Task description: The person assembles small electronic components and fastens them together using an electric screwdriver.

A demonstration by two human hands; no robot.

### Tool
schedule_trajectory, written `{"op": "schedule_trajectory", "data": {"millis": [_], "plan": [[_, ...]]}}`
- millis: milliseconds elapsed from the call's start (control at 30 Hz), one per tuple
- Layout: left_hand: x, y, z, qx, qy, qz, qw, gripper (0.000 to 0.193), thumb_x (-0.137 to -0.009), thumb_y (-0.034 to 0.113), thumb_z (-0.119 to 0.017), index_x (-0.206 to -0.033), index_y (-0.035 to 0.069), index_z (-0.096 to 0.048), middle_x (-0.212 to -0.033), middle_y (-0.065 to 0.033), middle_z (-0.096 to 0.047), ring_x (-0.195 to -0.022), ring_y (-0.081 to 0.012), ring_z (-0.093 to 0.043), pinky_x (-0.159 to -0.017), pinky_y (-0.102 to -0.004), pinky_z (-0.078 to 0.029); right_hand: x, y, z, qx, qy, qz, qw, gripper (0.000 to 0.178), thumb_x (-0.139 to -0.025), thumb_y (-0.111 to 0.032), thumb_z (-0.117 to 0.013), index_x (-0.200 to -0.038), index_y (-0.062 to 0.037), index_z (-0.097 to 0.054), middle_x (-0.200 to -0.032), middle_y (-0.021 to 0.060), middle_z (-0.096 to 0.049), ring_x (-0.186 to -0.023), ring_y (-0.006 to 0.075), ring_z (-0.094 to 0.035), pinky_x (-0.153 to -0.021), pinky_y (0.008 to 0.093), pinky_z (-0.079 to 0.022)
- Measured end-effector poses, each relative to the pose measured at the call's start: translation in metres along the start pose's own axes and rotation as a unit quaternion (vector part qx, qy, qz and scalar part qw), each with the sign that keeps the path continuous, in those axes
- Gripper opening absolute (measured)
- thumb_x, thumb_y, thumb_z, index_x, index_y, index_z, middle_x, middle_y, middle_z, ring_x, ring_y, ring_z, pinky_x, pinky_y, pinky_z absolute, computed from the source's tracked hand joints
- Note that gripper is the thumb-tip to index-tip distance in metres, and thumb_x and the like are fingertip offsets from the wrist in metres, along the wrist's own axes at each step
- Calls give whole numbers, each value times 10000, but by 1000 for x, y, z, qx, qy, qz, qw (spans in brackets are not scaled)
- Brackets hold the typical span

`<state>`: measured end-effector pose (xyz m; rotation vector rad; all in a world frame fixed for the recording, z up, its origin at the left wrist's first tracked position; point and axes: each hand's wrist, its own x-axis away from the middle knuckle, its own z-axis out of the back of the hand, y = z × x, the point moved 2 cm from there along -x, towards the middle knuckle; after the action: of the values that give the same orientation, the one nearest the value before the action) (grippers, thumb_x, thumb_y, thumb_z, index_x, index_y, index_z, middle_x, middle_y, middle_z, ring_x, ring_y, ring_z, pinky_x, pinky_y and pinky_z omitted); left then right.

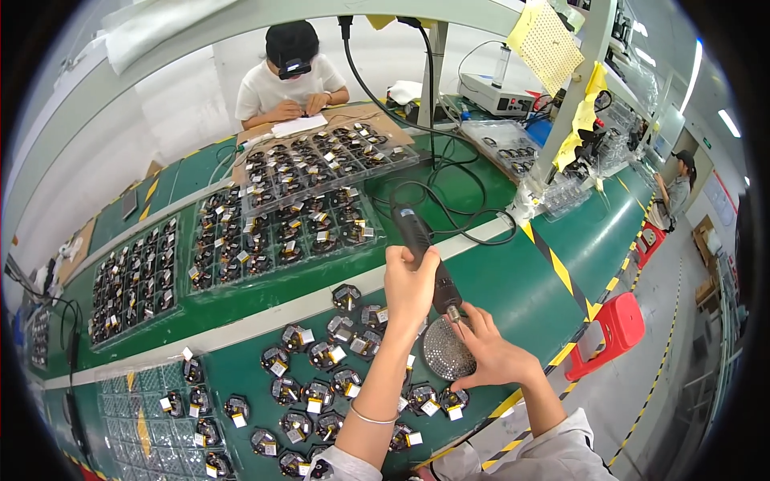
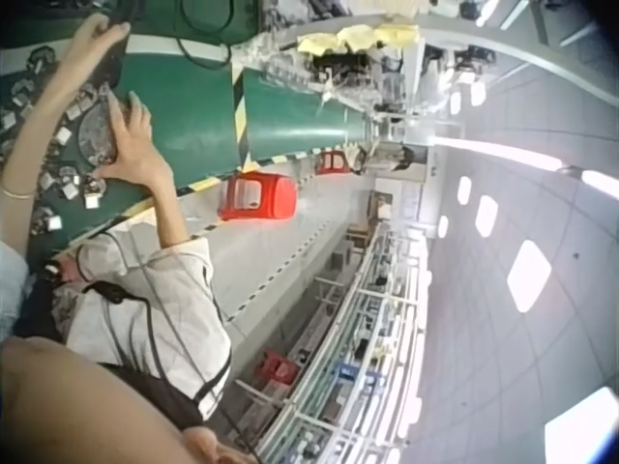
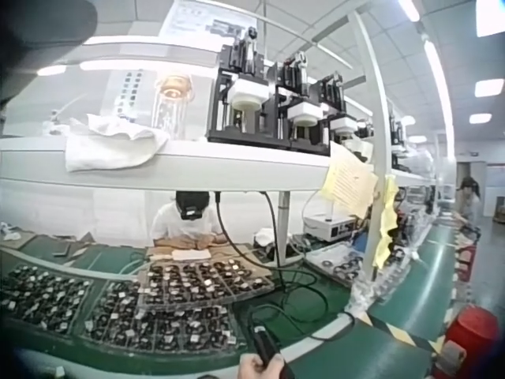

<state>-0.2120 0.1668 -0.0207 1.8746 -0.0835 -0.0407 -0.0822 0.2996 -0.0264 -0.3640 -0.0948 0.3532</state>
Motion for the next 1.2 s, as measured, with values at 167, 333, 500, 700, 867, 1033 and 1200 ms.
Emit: {"op": "schedule_trajectory", "data": {"millis": [167,333,500,700,867,1033,1200], "plan": [[-5,-8,7,-26,10,-22,999,319,-846,222,-668,-876,30,-415,-683,-44,-551,-584,-101,-498,-524,-272,-400,-7,12,0,-72,-48,58,995,1145,-599,-418,-861,-1456,-26,-211,-1453,292,-170,-1340,474,-190,-1074,529,-284],[0,6,5,9,4,-18,1000,297,-859,201,-667,-867,55,-407,-688,-25,-541,-573,-78,-484,-491,-247,-369,-13,17,18,5,-34,95,995,1262,-601,-367,-869,-1495,-43,-40,-1457,270,-169,-1337,451,-210,-1076,484,-300],[0,9,4,46,-10,14,999,301,-875,177,-654,-860,88,-366,-685,-24,-538,-558,-74,-477,-480,-237,-357,-27,21,13,-108,-37,-11,993,1266,-589,-248,-878,-1500,-106,-11,-1412,260,-226,-1325,441,-225,-1078,474,-300],[1,12,6,52,-10,23,998,314,-875,191,-655,-859,98,-355,-678,-23,-531,-550,-69,-462,-477,-236,-352,-26,28,13,-176,-32,27,983,1237,-576,-214,-882,-1491,-98,-58,-1389,227,-251,-1306,430,-265,-1069,470,-304],[0,11,7,48,-9,28,998,315,-877,193,-653,-860,100,-353,-680,-23,-529,-549,-69,-459,-474,-238,-351,-27,20,3,-58,26,-5,998,1235,-565,-285,-886,-1481,-67,-86,-1431,213,-201,-1332,419,-247,-1079,474,-309],[1,14,7,57,-10,33,998,306,-877,196,-654,-874,94,-365,-697,-31,-539,-559,-74,-482,-474,-238,-369,-30,29,7,-81,-11,5,997,1213,-578,-318,-874,-1480,-61,-105,-1459,219,-187,-1341,424,-224,-1094,485,-266],[-1,14,11,59,-6,24,998,304,-878,195,-655,-877,89,-369,-699,-32,-543,-557,-72,-485,-469,-238,-374,-28,33,6,-29,-57,6,998,1179,-575,-287,-867,-1475,-53,-142,-1469,219,-218,-1347,415,-218,-1107,492,-226]]}}
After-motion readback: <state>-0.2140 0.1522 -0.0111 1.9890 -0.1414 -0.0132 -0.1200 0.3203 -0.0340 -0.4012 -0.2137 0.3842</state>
